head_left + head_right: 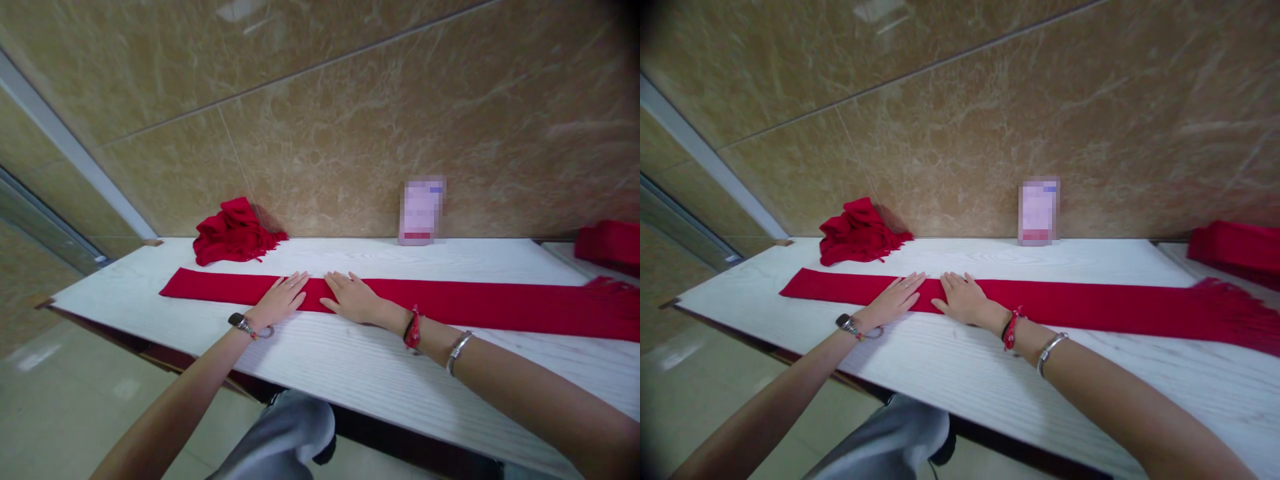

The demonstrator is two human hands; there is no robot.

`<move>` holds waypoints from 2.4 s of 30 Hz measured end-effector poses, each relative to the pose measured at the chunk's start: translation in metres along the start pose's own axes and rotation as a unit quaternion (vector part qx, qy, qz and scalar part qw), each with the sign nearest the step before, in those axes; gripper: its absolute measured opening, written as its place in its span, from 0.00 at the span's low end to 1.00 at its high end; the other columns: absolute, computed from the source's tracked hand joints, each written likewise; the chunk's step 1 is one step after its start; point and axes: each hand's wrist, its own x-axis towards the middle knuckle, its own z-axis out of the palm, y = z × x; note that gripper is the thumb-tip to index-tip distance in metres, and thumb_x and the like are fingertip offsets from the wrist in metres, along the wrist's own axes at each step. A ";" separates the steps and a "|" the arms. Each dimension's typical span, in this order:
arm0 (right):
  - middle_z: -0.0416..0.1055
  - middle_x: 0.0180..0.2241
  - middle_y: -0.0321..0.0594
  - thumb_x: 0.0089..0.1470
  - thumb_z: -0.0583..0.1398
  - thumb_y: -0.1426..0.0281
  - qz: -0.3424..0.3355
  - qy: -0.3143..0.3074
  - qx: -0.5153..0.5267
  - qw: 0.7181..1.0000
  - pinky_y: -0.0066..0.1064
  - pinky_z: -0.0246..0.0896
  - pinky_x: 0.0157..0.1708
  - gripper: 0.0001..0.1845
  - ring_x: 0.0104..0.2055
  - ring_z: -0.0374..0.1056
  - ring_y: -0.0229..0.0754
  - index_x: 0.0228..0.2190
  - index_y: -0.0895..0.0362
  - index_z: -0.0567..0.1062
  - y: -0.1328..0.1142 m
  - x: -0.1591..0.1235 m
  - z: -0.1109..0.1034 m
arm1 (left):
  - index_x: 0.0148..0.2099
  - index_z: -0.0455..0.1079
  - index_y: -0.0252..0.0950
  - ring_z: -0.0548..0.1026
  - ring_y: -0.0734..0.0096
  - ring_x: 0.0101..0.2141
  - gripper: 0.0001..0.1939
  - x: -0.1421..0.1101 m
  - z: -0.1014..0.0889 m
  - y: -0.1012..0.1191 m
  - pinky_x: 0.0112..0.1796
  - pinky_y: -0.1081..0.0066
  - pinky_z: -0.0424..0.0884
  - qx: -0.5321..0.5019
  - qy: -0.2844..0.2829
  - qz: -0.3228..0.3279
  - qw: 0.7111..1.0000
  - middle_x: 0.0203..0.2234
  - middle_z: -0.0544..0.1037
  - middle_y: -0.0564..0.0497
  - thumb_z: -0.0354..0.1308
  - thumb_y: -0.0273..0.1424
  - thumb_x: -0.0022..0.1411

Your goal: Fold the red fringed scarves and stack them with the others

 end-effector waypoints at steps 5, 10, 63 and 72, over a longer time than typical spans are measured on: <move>0.53 0.58 0.56 0.58 0.45 0.55 0.017 -0.001 -0.026 1.000 0.46 0.44 0.57 0.35 0.60 0.49 0.51 0.56 0.69 0.57 0.025 -0.029 -0.009 | 0.64 0.44 0.35 0.47 0.69 0.61 0.26 0.001 0.000 -0.003 0.57 0.61 0.48 0.015 -0.006 -0.001 1.000 0.62 0.51 0.49 0.33 0.36 0.66; 0.54 0.57 0.59 0.58 0.45 0.56 0.045 0.008 -0.050 0.998 0.45 0.46 0.57 0.35 0.60 0.50 0.52 0.56 0.72 0.57 0.059 -0.071 -0.020 | 0.64 0.44 0.35 0.48 0.68 0.60 0.27 0.004 0.003 -0.008 0.57 0.62 0.48 0.031 -0.001 0.006 0.999 0.62 0.50 0.50 0.32 0.37 0.66; 0.50 0.59 0.59 0.61 0.41 0.60 0.027 0.018 -0.086 0.996 0.50 0.47 0.56 0.30 0.62 0.44 0.52 0.57 0.68 0.55 0.100 -0.126 -0.051 | 0.63 0.45 0.39 0.47 0.64 0.61 0.27 0.069 -0.015 0.112 0.55 0.58 0.48 -0.068 -0.006 0.147 0.987 0.62 0.49 0.46 0.34 0.44 0.67; 0.49 0.59 0.58 0.58 0.41 0.53 -0.090 0.029 -0.013 0.995 0.46 0.45 0.58 0.37 0.62 0.44 0.51 0.58 0.69 0.54 0.003 0.011 -0.005 | 0.63 0.47 0.35 0.48 0.60 0.60 0.26 -0.008 -0.004 0.006 0.56 0.57 0.49 0.001 0.013 0.006 1.000 0.61 0.50 0.42 0.34 0.41 0.67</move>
